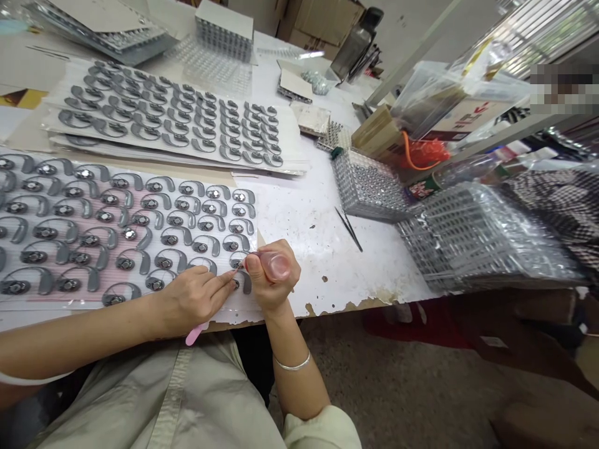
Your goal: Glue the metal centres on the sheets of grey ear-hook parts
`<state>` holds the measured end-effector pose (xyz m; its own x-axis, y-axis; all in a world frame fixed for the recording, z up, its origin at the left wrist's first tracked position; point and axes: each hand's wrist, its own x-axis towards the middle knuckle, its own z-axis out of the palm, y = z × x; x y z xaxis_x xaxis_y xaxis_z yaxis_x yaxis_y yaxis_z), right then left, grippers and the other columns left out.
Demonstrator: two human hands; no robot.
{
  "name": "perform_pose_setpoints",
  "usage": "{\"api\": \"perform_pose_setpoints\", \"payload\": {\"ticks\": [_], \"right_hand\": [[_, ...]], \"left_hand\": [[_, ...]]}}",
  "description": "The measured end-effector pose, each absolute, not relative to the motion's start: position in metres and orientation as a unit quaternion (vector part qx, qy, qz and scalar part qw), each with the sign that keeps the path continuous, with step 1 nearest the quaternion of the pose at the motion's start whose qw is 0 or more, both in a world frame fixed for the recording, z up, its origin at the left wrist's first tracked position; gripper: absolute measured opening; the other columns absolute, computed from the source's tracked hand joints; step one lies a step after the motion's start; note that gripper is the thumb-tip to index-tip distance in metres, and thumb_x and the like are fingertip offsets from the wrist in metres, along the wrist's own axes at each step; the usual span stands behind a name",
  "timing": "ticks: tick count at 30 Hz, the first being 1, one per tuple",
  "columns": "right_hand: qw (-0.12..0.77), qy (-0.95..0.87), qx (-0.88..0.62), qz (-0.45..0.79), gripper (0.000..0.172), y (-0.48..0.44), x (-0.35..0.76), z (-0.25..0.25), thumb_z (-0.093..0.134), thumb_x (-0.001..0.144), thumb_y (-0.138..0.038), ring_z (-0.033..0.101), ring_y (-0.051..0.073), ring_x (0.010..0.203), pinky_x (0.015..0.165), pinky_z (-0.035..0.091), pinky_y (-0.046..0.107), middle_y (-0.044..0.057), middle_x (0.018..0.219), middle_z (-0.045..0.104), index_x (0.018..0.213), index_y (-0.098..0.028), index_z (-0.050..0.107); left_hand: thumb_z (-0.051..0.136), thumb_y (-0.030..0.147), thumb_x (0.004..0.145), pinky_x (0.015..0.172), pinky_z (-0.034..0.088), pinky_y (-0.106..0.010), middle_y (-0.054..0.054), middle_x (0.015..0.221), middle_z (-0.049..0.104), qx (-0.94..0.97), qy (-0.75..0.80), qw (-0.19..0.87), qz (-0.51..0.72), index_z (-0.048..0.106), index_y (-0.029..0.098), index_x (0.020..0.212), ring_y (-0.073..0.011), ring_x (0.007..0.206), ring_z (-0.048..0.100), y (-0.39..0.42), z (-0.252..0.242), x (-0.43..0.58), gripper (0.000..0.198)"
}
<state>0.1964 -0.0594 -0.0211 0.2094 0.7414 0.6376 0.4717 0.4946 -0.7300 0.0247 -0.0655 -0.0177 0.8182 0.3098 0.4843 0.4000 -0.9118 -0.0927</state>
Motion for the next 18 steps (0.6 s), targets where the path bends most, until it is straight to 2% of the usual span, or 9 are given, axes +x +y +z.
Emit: {"api": "perform_pose_setpoints", "payload": {"ticks": [10,14,18], "right_hand": [[0.603,-0.611,-0.504,0.090,0.010,-0.0580,0.2007,-0.0278,0.065,0.079,-0.026,0.059,0.015,0.057,0.053,0.049,0.033,0.001,0.068,0.058,0.079,-0.019,0.058],[0.608,-0.605,-0.506,0.091,0.009,-0.0589,0.2011,-0.0288,0.065,0.079,-0.025,0.059,0.015,0.058,0.054,0.049,0.033,0.001,0.069,0.058,0.078,-0.019,0.058],[0.608,-0.605,-0.509,0.079,0.012,-0.0590,0.2013,-0.0272,0.064,0.080,-0.027,0.058,0.015,0.057,0.053,0.049,0.033,0.001,0.067,0.058,0.076,-0.019,0.056]], "left_hand": [[0.045,0.004,0.086,0.048,0.043,-0.030,-0.017,0.086,0.069,-0.942,-0.192,0.096,-0.258,0.060,0.005,0.087,-0.0175,0.057,0.060,-0.0651,-0.0204,0.0240,0.016],[0.044,0.005,0.088,0.046,0.042,-0.029,-0.016,0.080,0.069,-0.939,-0.191,0.088,-0.273,0.061,0.004,0.086,-0.0171,0.057,0.061,-0.0640,-0.0191,0.0244,0.016],[0.046,0.005,0.087,0.047,0.043,-0.029,-0.016,0.083,0.069,-0.938,-0.194,0.077,-0.275,0.060,0.004,0.087,-0.0181,0.063,0.063,-0.0634,-0.0178,0.0241,0.015]]}}
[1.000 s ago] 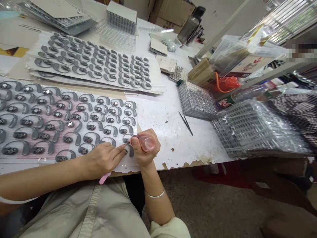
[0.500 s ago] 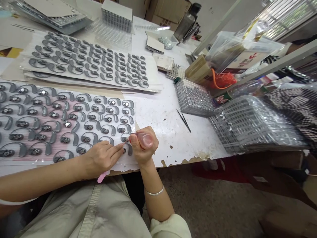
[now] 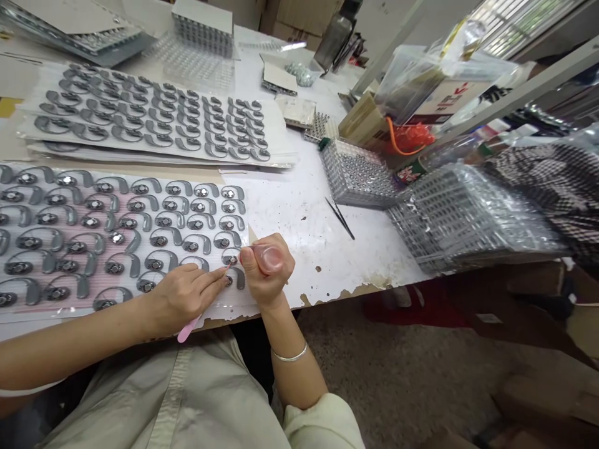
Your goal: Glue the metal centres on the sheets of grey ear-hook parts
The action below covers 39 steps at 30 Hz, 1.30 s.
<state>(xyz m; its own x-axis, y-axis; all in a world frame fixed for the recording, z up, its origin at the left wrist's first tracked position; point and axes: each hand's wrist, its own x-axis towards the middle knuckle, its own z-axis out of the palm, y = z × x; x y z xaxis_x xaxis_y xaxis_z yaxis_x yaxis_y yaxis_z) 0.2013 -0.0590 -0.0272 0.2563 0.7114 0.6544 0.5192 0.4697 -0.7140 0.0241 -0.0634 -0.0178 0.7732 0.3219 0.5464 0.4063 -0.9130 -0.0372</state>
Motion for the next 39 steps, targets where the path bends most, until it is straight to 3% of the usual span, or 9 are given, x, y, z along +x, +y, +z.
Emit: {"api": "perform_pose_setpoints", "payload": {"ticks": [19,28,39], "right_hand": [[0.620,-0.628,-0.467,0.055,0.012,-0.0576,0.2014,-0.0233,0.065,0.076,-0.011,0.056,0.014,0.058,0.053,0.046,0.031,0.000,0.066,0.058,0.069,-0.019,0.058],[0.651,-0.569,-0.499,0.061,0.010,-0.0630,0.2020,-0.0219,0.062,0.080,-0.026,0.057,0.015,0.058,0.053,0.047,0.032,0.000,0.064,0.057,0.074,-0.019,0.058],[0.635,-0.567,-0.514,0.104,0.010,-0.0625,0.2038,-0.0309,0.063,0.079,-0.025,0.059,0.014,0.055,0.053,0.050,0.033,-0.001,0.066,0.057,0.075,-0.019,0.056]], "left_hand": [[0.043,0.008,0.091,0.049,0.045,-0.028,-0.015,0.087,0.068,-0.942,-0.200,0.075,-0.261,0.059,0.005,0.091,-0.0170,0.068,0.064,-0.0631,-0.0206,0.0236,0.016],[0.040,0.004,0.090,0.047,0.044,-0.028,-0.013,0.084,0.068,-0.945,-0.187,0.058,-0.263,0.058,0.005,0.090,-0.0158,0.061,0.061,-0.0613,-0.0184,0.0213,0.018],[0.046,0.003,0.090,0.049,0.046,-0.028,-0.010,0.079,0.068,-0.938,-0.195,0.069,-0.279,0.057,0.006,0.090,-0.0158,0.064,0.064,-0.0623,-0.0186,0.0230,0.012]]}}
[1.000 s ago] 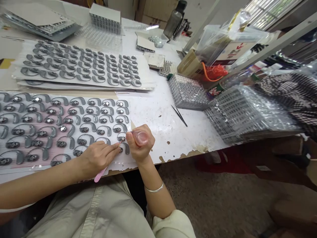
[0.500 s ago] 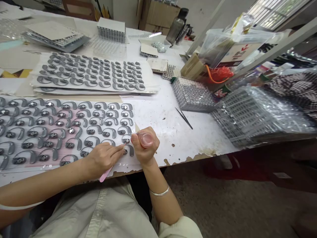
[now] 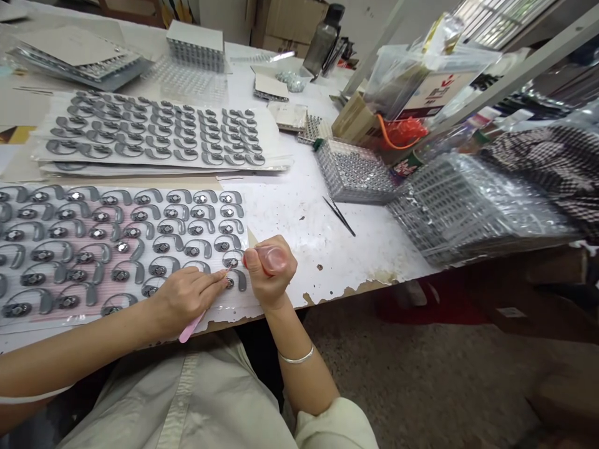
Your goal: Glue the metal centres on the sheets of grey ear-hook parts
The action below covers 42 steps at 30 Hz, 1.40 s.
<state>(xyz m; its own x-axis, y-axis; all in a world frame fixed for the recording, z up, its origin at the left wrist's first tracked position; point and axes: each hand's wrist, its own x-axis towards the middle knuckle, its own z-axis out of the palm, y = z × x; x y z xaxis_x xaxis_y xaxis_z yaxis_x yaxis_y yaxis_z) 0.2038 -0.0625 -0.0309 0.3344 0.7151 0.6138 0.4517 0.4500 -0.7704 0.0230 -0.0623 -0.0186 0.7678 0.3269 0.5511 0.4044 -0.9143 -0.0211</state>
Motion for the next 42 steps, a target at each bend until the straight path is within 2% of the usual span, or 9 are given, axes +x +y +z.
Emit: {"api": "perform_pose_setpoints", "payload": {"ticks": [8,20,28,33,42], "right_hand": [[0.633,-0.585,-0.498,0.096,0.009,-0.061,0.203,-0.028,0.063,0.079,-0.020,0.058,0.014,0.057,0.055,0.050,0.032,0.000,0.065,0.058,0.073,-0.018,0.057],[0.627,-0.605,-0.487,0.058,0.010,-0.062,0.203,-0.031,0.065,0.078,-0.024,0.058,0.016,0.056,0.051,0.049,0.033,0.001,0.065,0.058,0.075,-0.018,0.057],[0.616,-0.628,-0.475,0.041,0.009,-0.064,0.205,-0.028,0.065,0.078,-0.023,0.057,0.015,0.055,0.050,0.047,0.031,0.000,0.065,0.057,0.076,-0.019,0.057],[0.612,-0.646,-0.456,0.022,0.010,-0.065,0.203,-0.023,0.064,0.078,-0.022,0.054,0.014,0.055,0.050,0.046,0.030,0.000,0.063,0.057,0.074,-0.019,0.055],[0.614,-0.646,-0.453,0.026,0.008,-0.064,0.205,-0.025,0.064,0.079,-0.022,0.054,0.013,0.056,0.051,0.045,0.030,0.000,0.064,0.057,0.078,-0.019,0.057]], "left_hand": [[0.042,0.001,0.089,0.048,0.047,-0.028,-0.014,0.082,0.069,-0.937,-0.186,0.059,-0.289,0.058,0.004,0.091,-0.0174,0.065,0.065,-0.062,-0.018,0.022,0.016],[0.044,0.004,0.090,0.050,0.047,-0.028,-0.011,0.083,0.070,-0.935,-0.197,0.059,-0.288,0.059,0.007,0.088,-0.0166,0.067,0.066,-0.061,-0.016,0.022,0.016],[0.045,0.007,0.090,0.048,0.046,-0.029,-0.009,0.086,0.071,-0.934,-0.209,0.026,-0.288,0.060,0.010,0.089,-0.0159,0.064,0.065,-0.060,-0.017,0.021,0.015],[0.046,0.010,0.090,0.053,0.048,-0.027,-0.008,0.087,0.072,-0.932,-0.207,-0.013,-0.298,0.060,0.011,0.092,-0.0151,0.067,0.067,-0.056,-0.020,0.017,0.014],[0.046,0.010,0.089,0.060,0.050,-0.021,-0.004,0.075,0.071,-0.912,-0.221,-0.087,-0.334,0.062,0.014,0.087,-0.0121,0.065,0.066,-0.049,-0.019,0.016,0.017]]}}
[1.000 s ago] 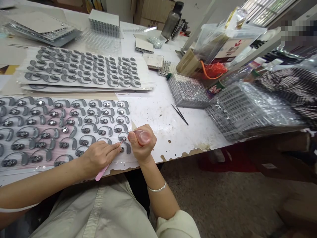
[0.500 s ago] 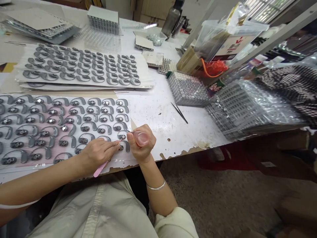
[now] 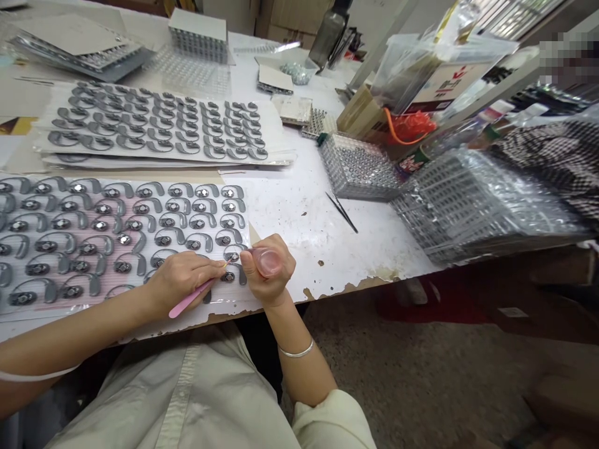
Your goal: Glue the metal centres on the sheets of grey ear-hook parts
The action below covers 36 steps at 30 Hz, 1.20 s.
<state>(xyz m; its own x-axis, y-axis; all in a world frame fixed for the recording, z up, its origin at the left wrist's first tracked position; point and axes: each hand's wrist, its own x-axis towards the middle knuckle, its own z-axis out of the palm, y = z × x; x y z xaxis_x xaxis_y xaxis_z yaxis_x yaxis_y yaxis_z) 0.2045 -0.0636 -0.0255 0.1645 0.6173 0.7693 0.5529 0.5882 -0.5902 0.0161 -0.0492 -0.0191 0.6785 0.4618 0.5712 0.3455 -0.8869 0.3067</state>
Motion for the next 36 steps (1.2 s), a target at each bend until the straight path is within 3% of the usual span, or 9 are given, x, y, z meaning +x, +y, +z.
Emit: {"api": "perform_pose_setpoints", "payload": {"ticks": [12,23,31,36], "right_hand": [[0.616,-0.649,-0.446,0.031,0.006,-0.065,0.203,-0.024,0.064,0.077,-0.020,0.054,0.014,0.057,0.052,0.045,0.030,-0.001,0.065,0.057,0.077,-0.019,0.059],[0.615,-0.654,-0.436,0.061,0.005,-0.065,0.202,-0.025,0.064,0.077,-0.020,0.054,0.014,0.057,0.051,0.045,0.032,0.000,0.066,0.056,0.078,-0.019,0.059],[0.622,-0.651,-0.430,0.070,0.006,-0.064,0.201,-0.025,0.065,0.077,-0.021,0.055,0.014,0.058,0.053,0.046,0.031,0.000,0.066,0.057,0.078,-0.019,0.060],[0.611,-0.635,-0.468,0.074,0.014,-0.067,0.205,-0.030,0.060,0.081,-0.031,0.056,0.016,0.056,0.053,0.047,0.034,0.001,0.066,0.057,0.075,-0.020,0.058]], "left_hand": [[0.048,0.012,0.086,0.063,0.050,-0.024,-0.004,0.080,0.073,0.898,0.224,0.176,0.336,0.064,0.015,0.090,-0.0147,0.070,0.069,-0.041,-0.015,0.011,0.017],[0.049,0.015,0.087,0.076,0.049,-0.029,-0.005,0.085,0.073,0.861,0.255,0.343,0.276,0.068,0.016,0.094,-0.0155,0.076,0.068,-0.033,-0.003,0.005,0.021],[0.057,0.017,0.084,0.069,0.048,-0.026,-0.001,0.072,0.069,0.834,0.288,0.387,0.267,0.072,0.017,0.093,-0.0133,0.067,0.064,-0.028,-0.004,0.005,0.017],[0.060,0.017,0.082,0.066,0.049,-0.023,-0.003,0.078,0.072,0.810,0.316,0.426,0.252,0.073,0.016,0.089,-0.0136,0.070,0.065,-0.025,-0.003,0.007,0.015]]}}
